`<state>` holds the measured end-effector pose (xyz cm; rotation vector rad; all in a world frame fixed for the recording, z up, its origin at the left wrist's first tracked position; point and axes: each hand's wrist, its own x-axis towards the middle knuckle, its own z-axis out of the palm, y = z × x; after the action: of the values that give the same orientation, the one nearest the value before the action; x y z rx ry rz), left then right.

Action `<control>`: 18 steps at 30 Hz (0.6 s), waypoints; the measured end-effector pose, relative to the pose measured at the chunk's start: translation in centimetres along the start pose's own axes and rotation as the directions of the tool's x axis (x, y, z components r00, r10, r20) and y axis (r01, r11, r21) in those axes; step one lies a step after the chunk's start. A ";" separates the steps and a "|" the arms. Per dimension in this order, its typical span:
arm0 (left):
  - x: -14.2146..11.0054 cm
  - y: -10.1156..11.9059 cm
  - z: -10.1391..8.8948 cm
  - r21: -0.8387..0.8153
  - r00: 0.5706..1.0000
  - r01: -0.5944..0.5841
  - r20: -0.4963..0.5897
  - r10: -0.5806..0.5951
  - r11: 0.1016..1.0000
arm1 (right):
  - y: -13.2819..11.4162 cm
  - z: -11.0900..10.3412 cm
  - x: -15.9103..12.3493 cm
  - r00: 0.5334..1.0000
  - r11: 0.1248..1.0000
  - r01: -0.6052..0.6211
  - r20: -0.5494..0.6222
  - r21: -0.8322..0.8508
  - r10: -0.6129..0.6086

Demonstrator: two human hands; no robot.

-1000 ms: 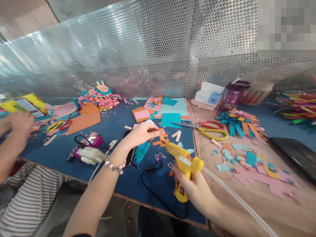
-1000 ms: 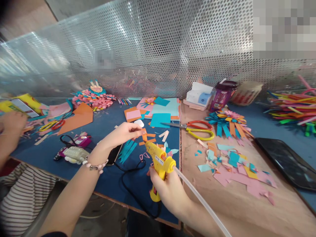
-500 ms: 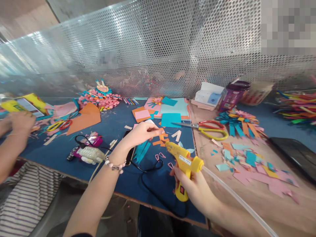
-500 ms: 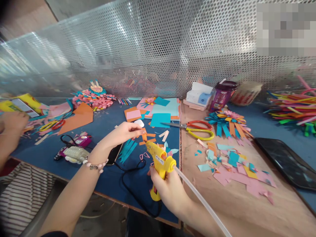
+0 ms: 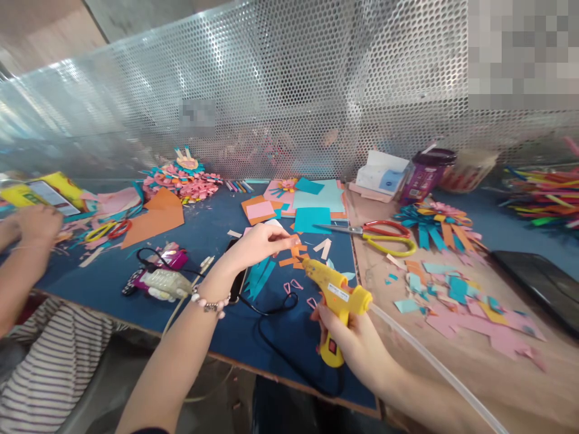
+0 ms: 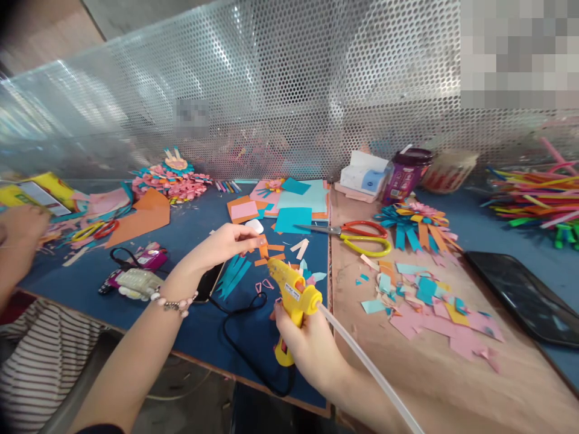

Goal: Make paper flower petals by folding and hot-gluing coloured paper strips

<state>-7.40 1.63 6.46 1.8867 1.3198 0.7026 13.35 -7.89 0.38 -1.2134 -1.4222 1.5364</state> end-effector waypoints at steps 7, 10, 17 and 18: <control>0.0 0.0 -0.1 -0.005 1.000 -0.001 -0.007 0.001 1.000 | -0.3 0.1 -0.1 1.000 0.999 -0.030 -0.003 0.031 0.030; 0.0 -0.1 -0.1 0.007 1.000 0.003 -0.001 -0.003 1.000 | -0.4 0.1 -0.2 0.999 0.999 -0.034 -0.012 0.028 0.035; 0.2 -0.3 0.1 0.008 1.000 0.016 -0.015 -0.016 1.000 | -0.3 0.2 -0.2 0.999 0.998 -0.046 -0.026 0.043 0.048; 0.2 -0.3 0.1 0.003 1.000 0.017 -0.016 -0.017 1.000 | -0.3 0.2 -0.1 0.999 0.998 -0.045 -0.027 0.042 0.046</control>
<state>-7.46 1.85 6.16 1.8735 1.3461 0.7086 13.22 -8.02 0.70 -1.2453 -1.3463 1.5666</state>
